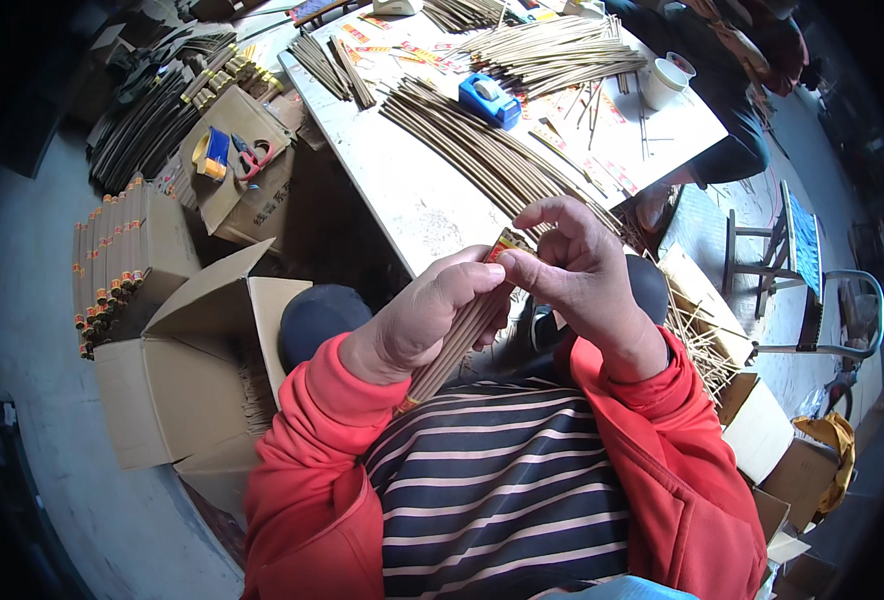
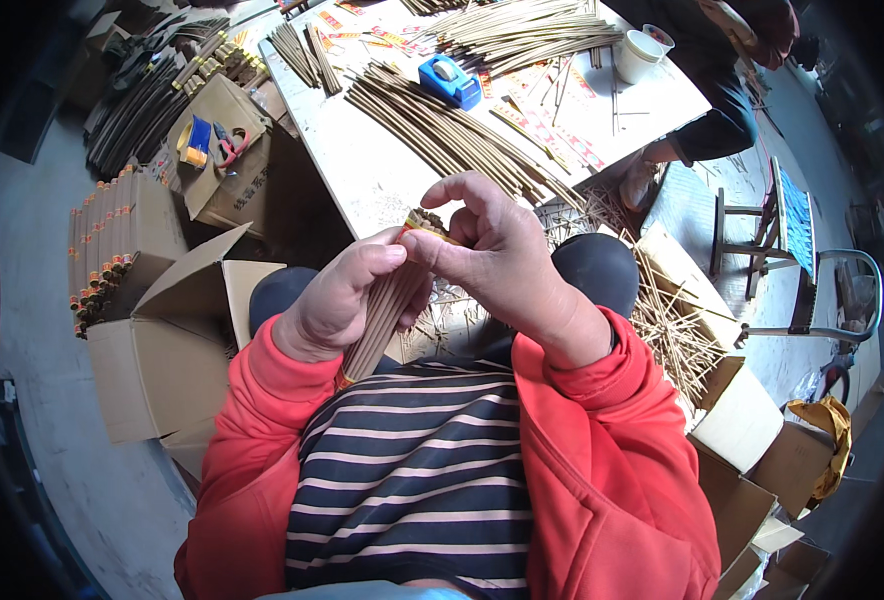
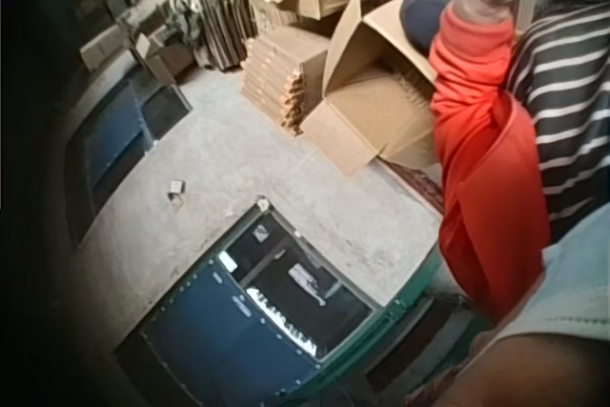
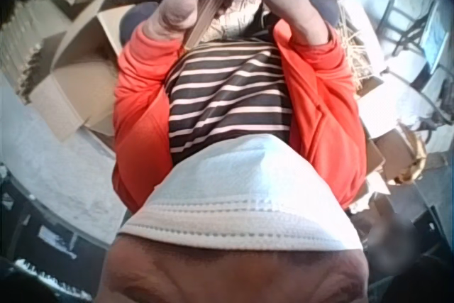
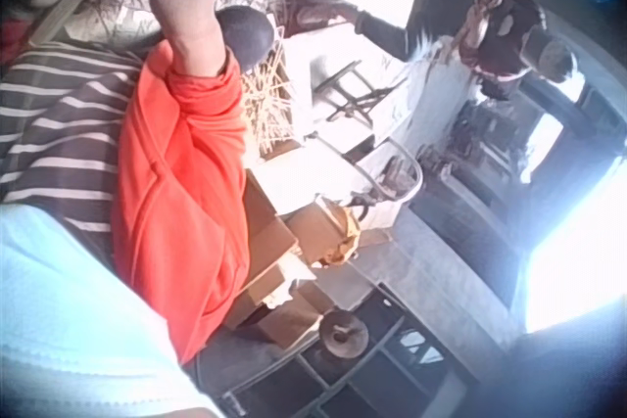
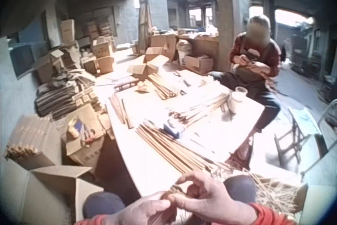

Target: The person gathers thin wooden sticks from a table, aligns them into bundles, and wraps each bundle with a small paper label. The person places the finished bundles into a cardboard box and repeats the process.

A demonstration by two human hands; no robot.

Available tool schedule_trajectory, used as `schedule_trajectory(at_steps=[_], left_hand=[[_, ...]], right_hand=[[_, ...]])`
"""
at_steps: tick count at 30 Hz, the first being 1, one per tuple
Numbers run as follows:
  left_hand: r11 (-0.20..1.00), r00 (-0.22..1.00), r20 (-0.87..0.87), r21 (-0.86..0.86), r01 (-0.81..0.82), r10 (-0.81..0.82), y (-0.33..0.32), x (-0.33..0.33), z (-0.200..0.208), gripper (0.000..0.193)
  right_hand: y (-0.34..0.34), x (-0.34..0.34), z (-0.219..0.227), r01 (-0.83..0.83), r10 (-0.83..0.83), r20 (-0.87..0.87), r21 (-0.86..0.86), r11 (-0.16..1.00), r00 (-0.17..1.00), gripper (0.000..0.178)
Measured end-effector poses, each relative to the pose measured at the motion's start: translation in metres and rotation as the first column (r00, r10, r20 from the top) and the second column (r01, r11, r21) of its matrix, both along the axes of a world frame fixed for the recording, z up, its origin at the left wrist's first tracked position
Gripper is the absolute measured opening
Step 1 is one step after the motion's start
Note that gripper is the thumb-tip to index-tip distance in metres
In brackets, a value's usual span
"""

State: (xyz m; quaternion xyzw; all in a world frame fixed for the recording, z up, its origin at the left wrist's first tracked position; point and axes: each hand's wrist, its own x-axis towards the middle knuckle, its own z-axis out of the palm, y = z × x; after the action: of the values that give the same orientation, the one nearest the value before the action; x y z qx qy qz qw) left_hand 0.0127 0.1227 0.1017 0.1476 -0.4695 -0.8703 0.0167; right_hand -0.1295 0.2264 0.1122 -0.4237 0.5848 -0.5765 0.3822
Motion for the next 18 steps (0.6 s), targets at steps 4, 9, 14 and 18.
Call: schedule_trajectory(at_steps=[4, 9, 14, 18], left_hand=[[0.997, 0.999, -0.032, 0.067, -0.03, 0.032, 0.0, 0.003, -0.009, 0.04], [0.999, 1.0, 0.012, -0.036, -0.027, 0.027, 0.0, 0.003, -0.003, 0.046], [0.997, 0.997, 0.054, -0.062, -0.057, 0.06, 0.001, 0.003, 0.0, 0.045], [0.994, 0.992, 0.064, -0.025, -0.109, 0.11, 0.002, 0.002, 0.002, 0.045]], right_hand=[[-0.001, 0.004, 0.002, -0.005, 0.006, 0.039, -0.025, 1.0, 0.999, 0.036], [-0.001, 0.004, 0.001, -0.037, 0.042, 0.061, -0.076, 0.996, 0.997, 0.037], [0.0, -0.001, -0.013, -0.047, 0.032, -0.106, -0.144, 0.988, 0.994, 0.035], [0.0, 0.003, -0.021, -0.03, 0.016, -0.056, -0.242, 0.97, 0.998, 0.036]])
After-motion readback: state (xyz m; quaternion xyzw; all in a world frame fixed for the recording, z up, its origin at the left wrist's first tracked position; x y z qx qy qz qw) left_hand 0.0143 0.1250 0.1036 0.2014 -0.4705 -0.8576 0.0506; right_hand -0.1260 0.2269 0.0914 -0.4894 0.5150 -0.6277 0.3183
